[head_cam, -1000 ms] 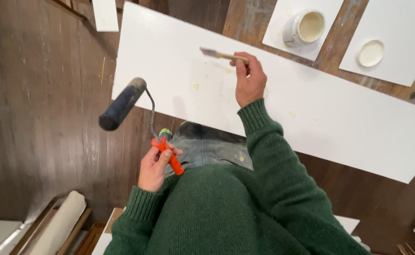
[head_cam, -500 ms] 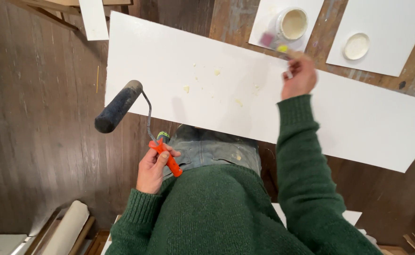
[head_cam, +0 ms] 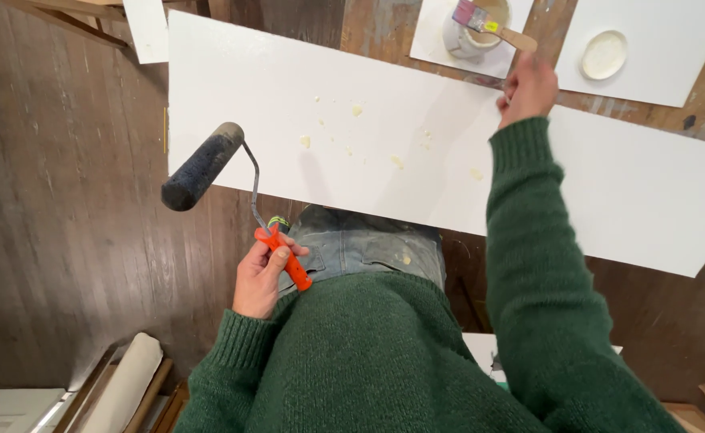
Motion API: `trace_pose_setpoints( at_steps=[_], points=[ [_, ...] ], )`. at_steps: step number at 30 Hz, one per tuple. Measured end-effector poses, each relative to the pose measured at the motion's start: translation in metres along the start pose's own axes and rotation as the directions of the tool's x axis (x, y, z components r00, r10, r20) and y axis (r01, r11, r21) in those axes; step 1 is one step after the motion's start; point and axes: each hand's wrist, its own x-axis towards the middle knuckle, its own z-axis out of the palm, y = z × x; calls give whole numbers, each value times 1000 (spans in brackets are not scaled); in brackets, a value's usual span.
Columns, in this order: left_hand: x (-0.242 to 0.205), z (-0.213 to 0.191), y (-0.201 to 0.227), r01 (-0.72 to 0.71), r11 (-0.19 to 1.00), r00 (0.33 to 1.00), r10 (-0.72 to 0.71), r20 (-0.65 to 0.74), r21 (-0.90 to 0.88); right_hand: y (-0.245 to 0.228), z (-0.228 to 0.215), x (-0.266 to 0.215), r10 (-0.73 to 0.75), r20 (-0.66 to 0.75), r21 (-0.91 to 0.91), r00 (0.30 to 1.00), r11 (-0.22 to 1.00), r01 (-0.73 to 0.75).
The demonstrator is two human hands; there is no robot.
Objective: Applying a white liquid adhesive or primer to a long rectangular board using a paintbrush and a paint roller.
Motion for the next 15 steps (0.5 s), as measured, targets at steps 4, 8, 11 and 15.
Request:
trace_pose_setpoints(
  at_steps=[4, 8, 11, 15],
  points=[
    [10, 26, 7, -32, 999, 999, 32, 33, -6, 43, -16, -72, -6, 84, -183, 996, 983, 21],
    [18, 77, 18, -128, 985, 985, 140, 100, -116, 21, 5, -220, 247, 734, -389, 633, 916, 94],
    [22, 124, 16, -129, 983, 974, 150, 170, -129, 2, 2, -269, 348, 796, -459, 495, 881, 119],
    [16, 173, 2, -160, 987, 946, 156, 282, -10, -10, -43, -273, 389, 749, -476, 537, 879, 27]
  ],
)
